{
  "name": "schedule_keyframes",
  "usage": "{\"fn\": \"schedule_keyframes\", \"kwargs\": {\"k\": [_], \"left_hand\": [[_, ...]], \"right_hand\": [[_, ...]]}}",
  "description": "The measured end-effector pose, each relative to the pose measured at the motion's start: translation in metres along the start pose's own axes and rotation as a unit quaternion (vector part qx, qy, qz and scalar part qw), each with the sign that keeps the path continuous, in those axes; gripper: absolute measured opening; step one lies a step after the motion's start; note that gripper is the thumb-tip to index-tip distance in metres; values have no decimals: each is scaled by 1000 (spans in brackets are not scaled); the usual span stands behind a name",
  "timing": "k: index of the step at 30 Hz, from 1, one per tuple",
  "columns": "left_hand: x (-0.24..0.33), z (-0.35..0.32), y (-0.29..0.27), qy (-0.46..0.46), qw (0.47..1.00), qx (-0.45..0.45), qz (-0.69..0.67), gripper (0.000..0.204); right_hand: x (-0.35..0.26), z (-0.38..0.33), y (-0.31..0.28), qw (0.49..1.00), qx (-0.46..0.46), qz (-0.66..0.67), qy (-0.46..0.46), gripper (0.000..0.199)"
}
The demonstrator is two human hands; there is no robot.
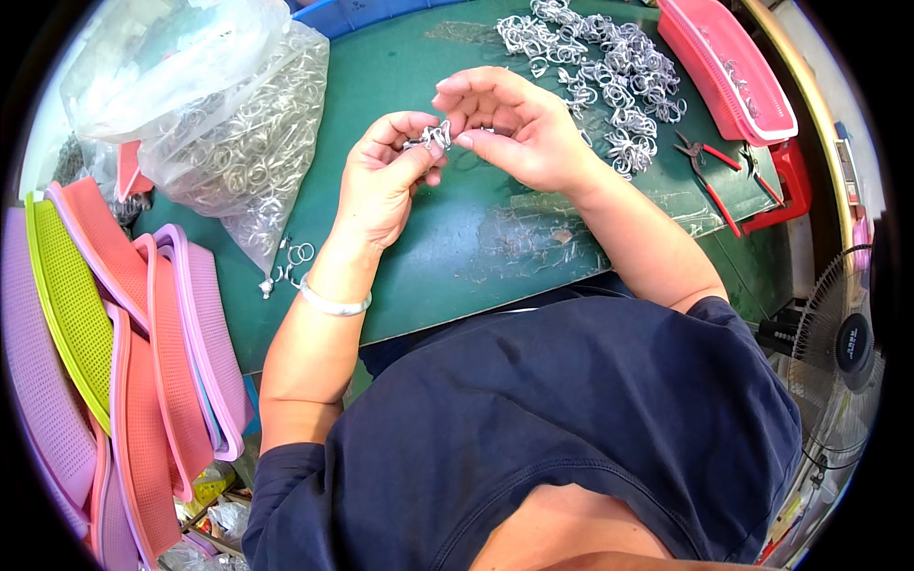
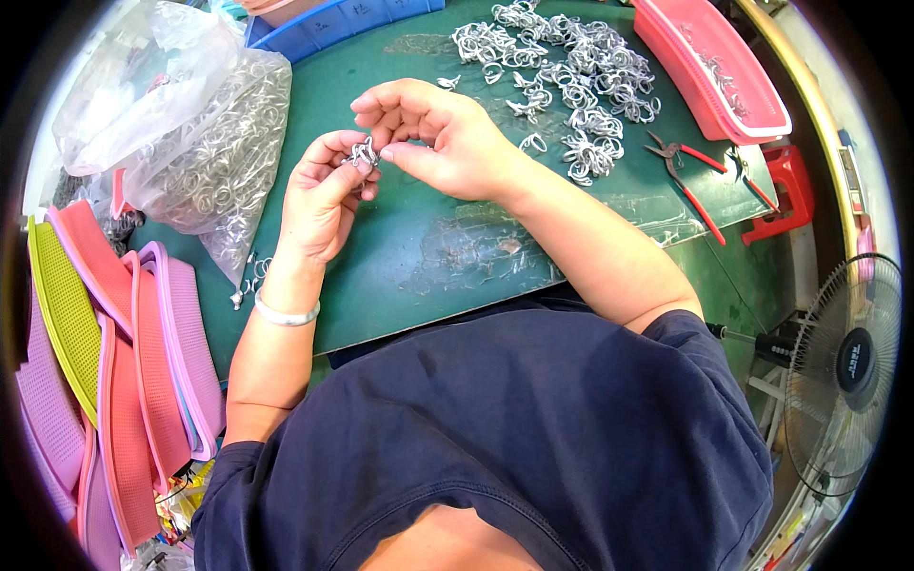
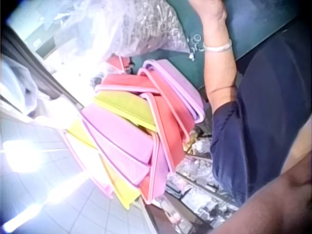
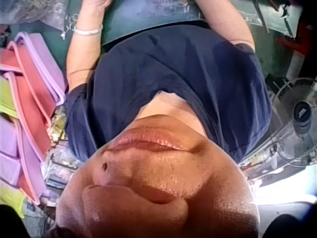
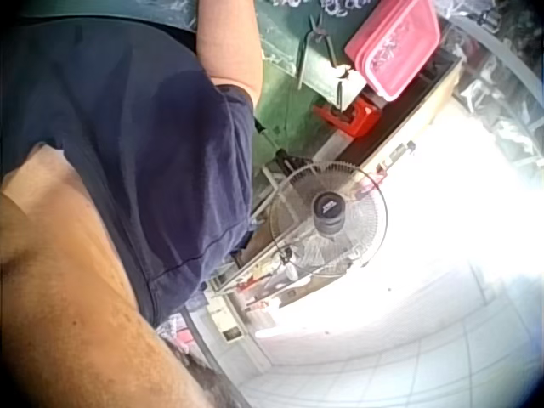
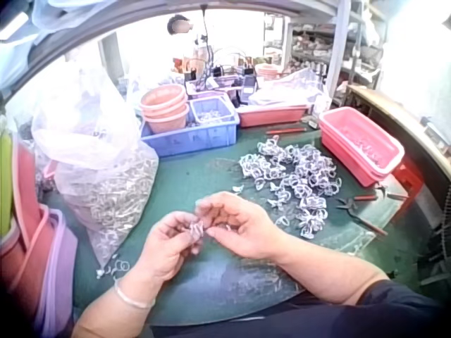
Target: The person links metal rings by hand to form chains, picking rings from a pile and joining them at a workstation.
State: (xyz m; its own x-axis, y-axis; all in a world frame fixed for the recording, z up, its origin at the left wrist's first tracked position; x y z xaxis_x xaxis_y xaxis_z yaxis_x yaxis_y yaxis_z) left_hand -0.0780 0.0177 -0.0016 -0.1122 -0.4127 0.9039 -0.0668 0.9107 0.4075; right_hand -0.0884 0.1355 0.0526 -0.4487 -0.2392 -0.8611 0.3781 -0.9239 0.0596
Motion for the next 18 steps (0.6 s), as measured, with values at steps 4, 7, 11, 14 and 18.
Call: {"fn": "schedule_keyframes", "kwargs": {"k": [4,7,11,14,18], "left_hand": [[6,1,-2,52,998,10,20,20],[18,0,-5,120,989,34,74,19],[50,-4,-14,354,893,92,263,17],[51,5,-18,405,797,115,434,15],[33,12,-16,314,777,84,540,19]], "right_hand": [[-3,2,-4,999,36,13,20,40],[1,7,-18,996,76,-49,23,35],[7,14,-34,964,-27,-264,17,31],[12,6,-27,862,-161,-474,-86,47],[19,-1,-22,833,-173,-522,-56,67]]}}
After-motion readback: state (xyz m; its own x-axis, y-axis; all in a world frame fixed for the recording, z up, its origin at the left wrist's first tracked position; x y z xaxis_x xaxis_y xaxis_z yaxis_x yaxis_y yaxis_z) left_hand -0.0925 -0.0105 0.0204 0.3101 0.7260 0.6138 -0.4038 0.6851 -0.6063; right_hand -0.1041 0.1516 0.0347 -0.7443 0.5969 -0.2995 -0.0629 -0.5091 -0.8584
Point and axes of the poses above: each hand's wrist, its own z-axis towards the middle knuckle, its own y-axis out of the palm, x = y × z, the point moved 8 cm from there along z, towards the middle knuckle, and after that the axes turned 15 degrees about x, right-handed, at the moved point
